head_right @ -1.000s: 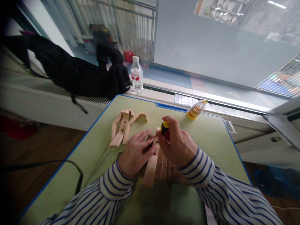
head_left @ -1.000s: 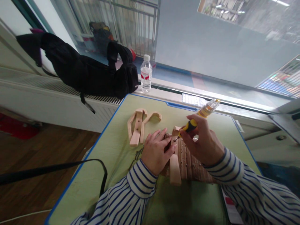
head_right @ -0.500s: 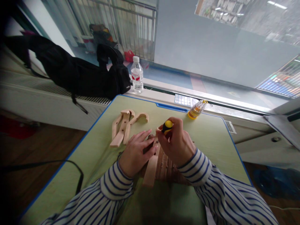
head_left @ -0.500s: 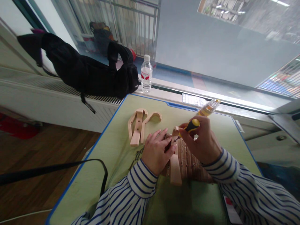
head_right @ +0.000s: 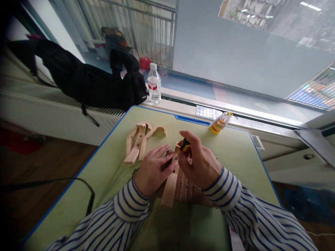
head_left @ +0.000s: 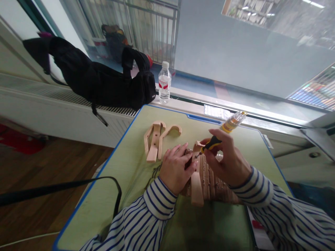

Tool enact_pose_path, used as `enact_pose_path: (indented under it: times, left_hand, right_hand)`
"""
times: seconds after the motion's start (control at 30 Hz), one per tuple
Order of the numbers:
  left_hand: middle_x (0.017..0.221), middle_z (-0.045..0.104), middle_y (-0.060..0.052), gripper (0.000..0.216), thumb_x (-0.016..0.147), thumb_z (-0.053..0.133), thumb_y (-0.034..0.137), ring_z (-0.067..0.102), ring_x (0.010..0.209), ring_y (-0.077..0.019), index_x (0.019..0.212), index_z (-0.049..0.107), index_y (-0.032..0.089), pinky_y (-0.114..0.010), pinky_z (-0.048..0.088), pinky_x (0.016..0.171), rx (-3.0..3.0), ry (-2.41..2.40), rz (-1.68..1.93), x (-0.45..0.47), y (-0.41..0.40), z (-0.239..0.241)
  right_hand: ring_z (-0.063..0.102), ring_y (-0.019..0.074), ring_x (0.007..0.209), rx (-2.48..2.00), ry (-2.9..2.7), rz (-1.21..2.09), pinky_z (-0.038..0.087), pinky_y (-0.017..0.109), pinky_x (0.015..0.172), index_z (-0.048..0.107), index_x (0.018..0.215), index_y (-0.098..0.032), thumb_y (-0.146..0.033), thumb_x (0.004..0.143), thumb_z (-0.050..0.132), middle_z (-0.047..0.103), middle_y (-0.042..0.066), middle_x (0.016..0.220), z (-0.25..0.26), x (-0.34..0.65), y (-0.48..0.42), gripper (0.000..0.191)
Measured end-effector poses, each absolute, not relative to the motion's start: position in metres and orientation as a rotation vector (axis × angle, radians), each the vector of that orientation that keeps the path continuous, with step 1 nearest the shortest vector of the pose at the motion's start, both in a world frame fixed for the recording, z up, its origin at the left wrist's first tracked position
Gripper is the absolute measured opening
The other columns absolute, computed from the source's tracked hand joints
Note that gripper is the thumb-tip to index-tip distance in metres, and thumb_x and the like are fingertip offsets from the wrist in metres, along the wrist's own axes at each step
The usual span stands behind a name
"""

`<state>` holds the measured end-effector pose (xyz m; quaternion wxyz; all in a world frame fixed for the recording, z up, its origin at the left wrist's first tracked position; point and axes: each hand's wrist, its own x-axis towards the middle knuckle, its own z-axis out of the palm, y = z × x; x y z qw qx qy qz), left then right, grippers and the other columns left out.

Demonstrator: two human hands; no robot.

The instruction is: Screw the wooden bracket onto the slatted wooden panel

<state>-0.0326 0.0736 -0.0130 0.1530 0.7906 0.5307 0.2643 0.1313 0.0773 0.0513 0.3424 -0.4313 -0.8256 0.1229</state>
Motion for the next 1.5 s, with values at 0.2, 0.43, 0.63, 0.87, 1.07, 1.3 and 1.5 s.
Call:
enact_pose_path:
  times: [0.2,0.43,0.63,0.87,1.07,1.3,1.5]
  left_hand:
    - [0.133,0.047,-0.004,0.03,0.083,0.05,0.036,0.042,0.119,-0.0266,0.108,0.062,0.024,-0.048,0.031,0.101,2.261,1.518,0.746,-0.032,0.0722,-0.012]
    - [0.133,0.047,-0.003,0.03,0.084,0.049,0.037,0.043,0.119,-0.0267,0.107,0.063,0.024,-0.047,0.031,0.101,2.264,1.516,0.754,-0.0317,0.0723,-0.0124]
    - [0.133,0.048,-0.003,0.029,0.084,0.049,0.036,0.042,0.119,-0.0261,0.107,0.062,0.025,-0.047,0.031,0.101,2.257,1.52,0.755,-0.0314,0.0725,-0.0118]
    - [0.133,0.048,-0.003,0.029,0.084,0.049,0.036,0.043,0.119,-0.026,0.107,0.062,0.024,-0.047,0.032,0.101,2.261,1.52,0.751,-0.0311,0.0717,-0.0107]
    - [0.132,0.049,-0.003,0.029,0.084,0.049,0.035,0.043,0.118,-0.0263,0.107,0.062,0.024,-0.047,0.032,0.101,2.268,1.518,0.755,-0.0307,0.0724,-0.0111]
    - [0.131,0.049,-0.003,0.028,0.084,0.05,0.035,0.044,0.118,-0.0256,0.107,0.062,0.025,-0.046,0.032,0.101,2.263,1.52,0.771,-0.0312,0.0723,-0.0125]
    - [0.132,0.048,-0.003,0.029,0.084,0.049,0.034,0.043,0.118,-0.0259,0.108,0.062,0.025,-0.047,0.031,0.101,2.257,1.511,0.739,-0.0321,0.0724,-0.0096]
  right_hand:
    - [0.063,0.0123,0.066,-1.188,-2.161,0.316,0.053,0.027,0.063,0.027,0.129,-0.017,-0.015,0.08,0.051,0.065,0.009,0.098,0.0539,0.1346,0.076,0.054]
    - [0.064,0.0149,0.066,-1.255,-2.188,0.253,0.053,0.027,0.06,0.03,0.128,-0.017,-0.018,0.08,0.053,0.065,0.009,0.092,0.0566,0.133,0.0774,0.052]
    - [0.063,0.0135,0.064,-1.243,-2.234,0.188,0.052,0.025,0.058,0.032,0.127,-0.017,-0.02,0.081,0.052,0.066,0.007,0.088,0.0597,0.1312,0.0788,0.05]
    - [0.06,0.0123,0.063,-1.194,-2.269,0.087,0.051,0.024,0.059,0.035,0.125,-0.018,-0.021,0.082,0.053,0.064,0.003,0.081,0.0607,0.1288,0.0804,0.047]
    - [0.06,0.0117,0.061,-1.2,-2.239,0.091,0.052,0.024,0.058,0.036,0.125,-0.018,-0.025,0.082,0.054,0.063,0.002,0.079,0.0587,0.1298,0.0813,0.048]
    - [0.06,0.0123,0.06,-1.222,-2.192,0.107,0.051,0.024,0.056,0.036,0.126,-0.017,-0.029,0.081,0.053,0.065,0.004,0.08,0.0554,0.1316,0.0823,0.049]
    - [0.061,0.0133,0.071,-1.194,-2.211,0.219,0.051,0.027,0.064,0.026,0.131,-0.016,-0.018,0.078,0.051,0.064,0.01,0.104,0.0595,0.1327,0.0797,0.059]
